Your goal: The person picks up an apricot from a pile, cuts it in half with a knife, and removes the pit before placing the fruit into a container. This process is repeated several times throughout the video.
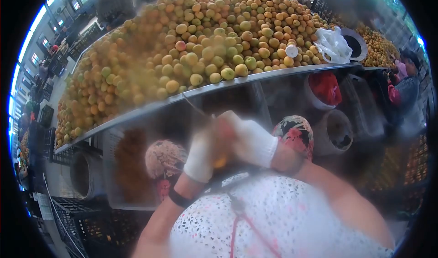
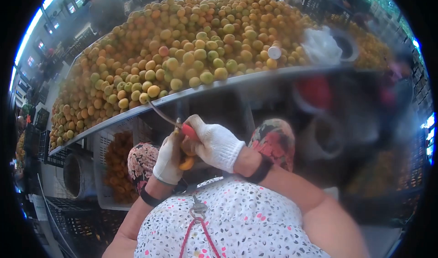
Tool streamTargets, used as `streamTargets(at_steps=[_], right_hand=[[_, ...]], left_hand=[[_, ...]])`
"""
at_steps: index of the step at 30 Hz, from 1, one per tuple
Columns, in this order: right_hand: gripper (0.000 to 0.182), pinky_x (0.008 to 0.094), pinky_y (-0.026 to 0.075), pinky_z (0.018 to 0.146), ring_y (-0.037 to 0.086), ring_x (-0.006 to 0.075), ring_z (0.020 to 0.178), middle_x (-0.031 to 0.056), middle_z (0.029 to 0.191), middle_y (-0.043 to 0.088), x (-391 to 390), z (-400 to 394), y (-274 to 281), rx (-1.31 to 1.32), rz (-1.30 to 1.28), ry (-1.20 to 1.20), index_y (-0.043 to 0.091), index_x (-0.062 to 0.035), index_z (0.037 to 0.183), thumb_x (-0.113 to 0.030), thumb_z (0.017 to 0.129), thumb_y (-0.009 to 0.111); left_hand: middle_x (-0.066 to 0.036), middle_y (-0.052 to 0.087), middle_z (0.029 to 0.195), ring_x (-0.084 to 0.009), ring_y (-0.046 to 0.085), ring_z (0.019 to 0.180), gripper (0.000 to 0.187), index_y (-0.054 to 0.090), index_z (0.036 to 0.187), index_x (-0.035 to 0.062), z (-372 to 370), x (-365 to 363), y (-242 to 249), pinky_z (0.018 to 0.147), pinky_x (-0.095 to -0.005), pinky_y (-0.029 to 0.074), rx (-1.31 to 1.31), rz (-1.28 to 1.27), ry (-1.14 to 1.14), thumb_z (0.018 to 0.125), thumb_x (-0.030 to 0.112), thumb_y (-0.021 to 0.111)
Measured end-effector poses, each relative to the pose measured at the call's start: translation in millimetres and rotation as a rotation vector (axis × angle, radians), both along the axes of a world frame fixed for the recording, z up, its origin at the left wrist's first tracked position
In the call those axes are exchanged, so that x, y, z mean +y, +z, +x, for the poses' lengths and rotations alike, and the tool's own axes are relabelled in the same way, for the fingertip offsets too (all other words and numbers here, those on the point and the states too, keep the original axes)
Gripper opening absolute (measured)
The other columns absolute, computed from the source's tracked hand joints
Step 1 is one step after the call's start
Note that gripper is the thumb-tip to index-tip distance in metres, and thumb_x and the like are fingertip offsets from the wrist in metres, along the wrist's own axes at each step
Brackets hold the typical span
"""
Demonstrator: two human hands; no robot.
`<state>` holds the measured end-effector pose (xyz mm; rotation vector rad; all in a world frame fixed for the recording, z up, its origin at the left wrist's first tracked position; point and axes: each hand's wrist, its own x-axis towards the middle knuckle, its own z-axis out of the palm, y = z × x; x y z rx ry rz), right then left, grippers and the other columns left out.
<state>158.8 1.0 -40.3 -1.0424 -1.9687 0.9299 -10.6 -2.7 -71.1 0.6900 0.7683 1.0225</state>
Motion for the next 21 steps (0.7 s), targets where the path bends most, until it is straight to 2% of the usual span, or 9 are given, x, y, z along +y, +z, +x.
streamTargets(at_steps=[6,10,12,14,15,16,19,20,21], right_hand=[[0.021,0.0419,0.053,0.067,0.066,0.0422,0.083,0.024,0.084,0.066,-4.7,-2.7,1.7,-0.054,0.083,-0.247,0.055,-0.0048,0.111,-0.014,0.093,0.061],[0.02,0.0394,0.053,0.069,0.068,0.0389,0.083,0.0232,0.085,0.067,4.4,-4.5,-4.1,0.294,-0.081,-0.296,0.06,-0.0034,0.107,-0.017,0.092,0.064],[0.023,0.0387,0.053,0.07,0.068,0.0376,0.083,0.0229,0.085,0.067,9.8,-3.8,-2.5,0.475,-0.213,-0.296,0.061,-0.003,0.107,-0.019,0.092,0.065],[0.028,0.0391,0.052,0.074,0.068,0.0368,0.085,0.0229,0.088,0.068,16.7,15.3,3.3,0.062,-0.137,-0.457,0.061,-0.003,0.11,-0.023,0.091,0.067],[0.032,0.0404,0.052,0.077,0.067,0.0385,0.089,0.0232,0.089,0.068,18.7,20.9,2.0,0.054,-0.22,-0.469,0.062,-0.0041,0.112,-0.026,0.089,0.068],[0.032,0.0404,0.052,0.077,0.067,0.0385,0.089,0.0232,0.089,0.068,20.4,25.3,-4.8,0.069,-0.21,-0.471,0.062,-0.0041,0.112,-0.026,0.089,0.068],[0.035,0.0398,0.051,0.072,0.068,0.0354,0.081,0.0207,0.084,0.068,27.8,35.9,-32.3,0.042,-0.057,-0.51,0.059,-0.0028,0.112,-0.027,0.089,0.069],[0.035,0.0398,0.051,0.072,0.068,0.0354,0.081,0.0207,0.084,0.068,29.9,35.8,-32.7,0.052,-0.069,-0.506,0.059,-0.0028,0.112,-0.027,0.089,0.069],[0.032,0.0389,0.051,0.071,0.068,0.0335,0.079,0.0196,0.084,0.067,29.4,34.9,-27.1,0.105,-0.152,-0.508,0.059,-0.0028,0.11,-0.025,0.09,0.069]], left_hand=[[-0.002,0.064,0.096,-0.0116,0.062,0.083,0.039,0.061,0.113,0.0038,15.1,0.0,-10.2,0.073,-0.0258,0.051,0.059,0.032,0.058,0.1,0.04,0.058],[-0.001,0.062,0.095,-0.0099,0.059,0.083,0.039,0.06,0.115,0.0017,-2.4,-3.7,20.8,0.072,-0.0234,0.049,0.188,0.034,-0.152,0.1,0.037,0.059],[-0.001,0.061,0.094,-0.0088,0.057,0.081,0.037,0.059,0.118,-0.0006,-27.0,3.7,4.2,0.069,-0.0222,0.047,0.499,0.344,-0.094,0.1,0.032,0.057],[-0.002,0.061,0.092,-0.0082,0.057,0.077,0.033,0.062,0.114,-0.0015,-62.5,12.2,-2.2,0.065,-0.0221,0.046,0.657,0.372,0.07,0.1,0.028,0.055],[-0.001,0.062,0.089,-0.0079,0.057,0.075,0.032,0.064,0.111,-0.0009,-72.5,4.5,44.8,0.064,-0.0215,0.045,0.649,0.137,0.097,0.101,0.028,0.054],[0.0,0.062,0.086,-0.0074,0.056,0.072,0.032,0.065,0.109,-0.0003,-104.5,11.1,38.0,0.062,-0.0216,0.045,0.733,0.134,0.17,0.1,0.028,0.054],[-0.004,0.068,0.087,-0.0104,0.061,0.073,0.038,0.069,0.105,-0.0024,-280.0,31.5,-44.2,0.064,-0.0262,0.05,1.295,0.38,0.139,0.094,0.034,0.061],[-0.017,0.066,0.097,-0.036,0.065,0.086,0.042,0.059,0.121,0.0126,-323.8,30.5,-37.4,0.073,-0.0445,0.054,1.769,0.296,-0.12,0.079,0.016,0.065],[-0.015,0.065,0.095,-0.0347,0.065,0.085,0.036,0.061,0.117,0.0169,-373.2,38.9,-50.2,0.073,-0.0457,0.054,2.069,0.338,-0.086,0.081,0.018,0.065]])
